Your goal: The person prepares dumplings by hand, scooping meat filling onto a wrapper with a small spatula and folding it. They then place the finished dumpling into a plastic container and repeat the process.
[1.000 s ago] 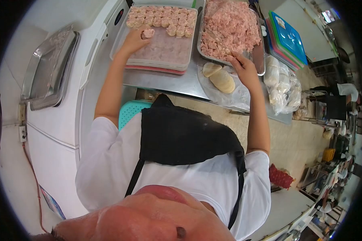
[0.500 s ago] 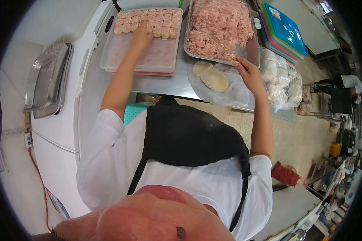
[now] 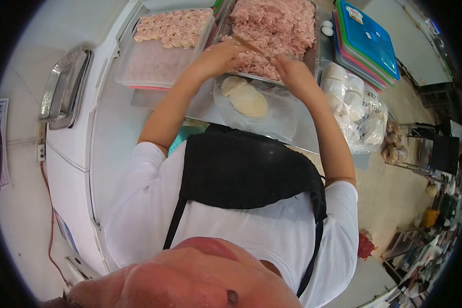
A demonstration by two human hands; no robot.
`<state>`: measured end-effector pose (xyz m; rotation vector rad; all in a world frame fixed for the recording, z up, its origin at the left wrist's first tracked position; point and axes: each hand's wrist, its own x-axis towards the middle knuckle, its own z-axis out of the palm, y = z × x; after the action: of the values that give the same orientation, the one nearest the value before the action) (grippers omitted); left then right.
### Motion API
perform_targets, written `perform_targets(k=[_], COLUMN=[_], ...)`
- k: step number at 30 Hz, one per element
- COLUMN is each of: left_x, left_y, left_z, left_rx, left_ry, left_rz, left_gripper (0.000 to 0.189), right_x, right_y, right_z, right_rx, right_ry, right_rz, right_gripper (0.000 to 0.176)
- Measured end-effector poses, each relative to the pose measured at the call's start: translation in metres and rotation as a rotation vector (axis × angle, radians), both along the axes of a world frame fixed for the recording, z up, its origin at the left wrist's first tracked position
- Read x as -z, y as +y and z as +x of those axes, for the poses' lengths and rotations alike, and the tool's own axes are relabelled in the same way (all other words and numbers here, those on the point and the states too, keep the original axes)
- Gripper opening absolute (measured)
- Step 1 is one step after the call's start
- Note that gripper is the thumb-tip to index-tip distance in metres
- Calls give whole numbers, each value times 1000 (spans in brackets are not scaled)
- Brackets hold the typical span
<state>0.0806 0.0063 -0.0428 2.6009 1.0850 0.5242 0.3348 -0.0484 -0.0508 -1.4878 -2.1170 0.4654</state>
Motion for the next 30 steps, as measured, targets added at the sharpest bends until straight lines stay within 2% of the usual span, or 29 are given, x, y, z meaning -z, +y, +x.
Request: perform_targets(k=[1,2,5,6,9,10,12,14,17,18,20,21,22,24,27,30], left_x=[1,2,10,6,16,20,33,64,72,73,111,108,105,94,99,65], left_y=[-3,-7,-19,-26,-45,-53,-66,-74,-89,-93,-88,-85,-86,-90,-83,-75], left_z=[13,24,19,18,17,20,26,28,36,39,35,35,33,29,11,11], left_rx=[-43,-82,-115,-191,-241,-241,-240,-253,-295,-314,-315,-305,-337,-401,-369,-287], left_ry=[76,152,-137,-147,-101,-107,-124,-142,-155,-161,-219,-241,-292,-401,-650,-778], left_rz=[-42,-84,19,-72,-22,-125,-330,-275,-259,-266,-160,-102,-215,-444,-701,-642], left_gripper=[30,28,26,24,23,22,21,20,18,17,18,18,18,20,21,23], right_x=[10,14,13,1,19,32,43,30,-16,-12,39,48,52,49,33,19], right_y=[8,12,23,26,38,24,9,7,28,39,31,25,25,21,24,20], right_z=[2,15,59,67,79,73,54,58,71,73,61,51,48,55,68,68], right_rx=[-31,1,-60,-38,-118,-252,-279,-351,-236,-215,-357,-414,-346,-304,-271,-162], right_ry=[-69,-309,-389,-459,-658,-448,-555,-584,-687,-683,-459,-339,-463,-294,-85,184], right_rz=[49,-34,10,-18,66,388,273,233,-124,-73,59,127,55,-54,-280,-386], right_gripper=[30,31,31,30,19,13,12,14,21,25,26,26,29,30,33,36])
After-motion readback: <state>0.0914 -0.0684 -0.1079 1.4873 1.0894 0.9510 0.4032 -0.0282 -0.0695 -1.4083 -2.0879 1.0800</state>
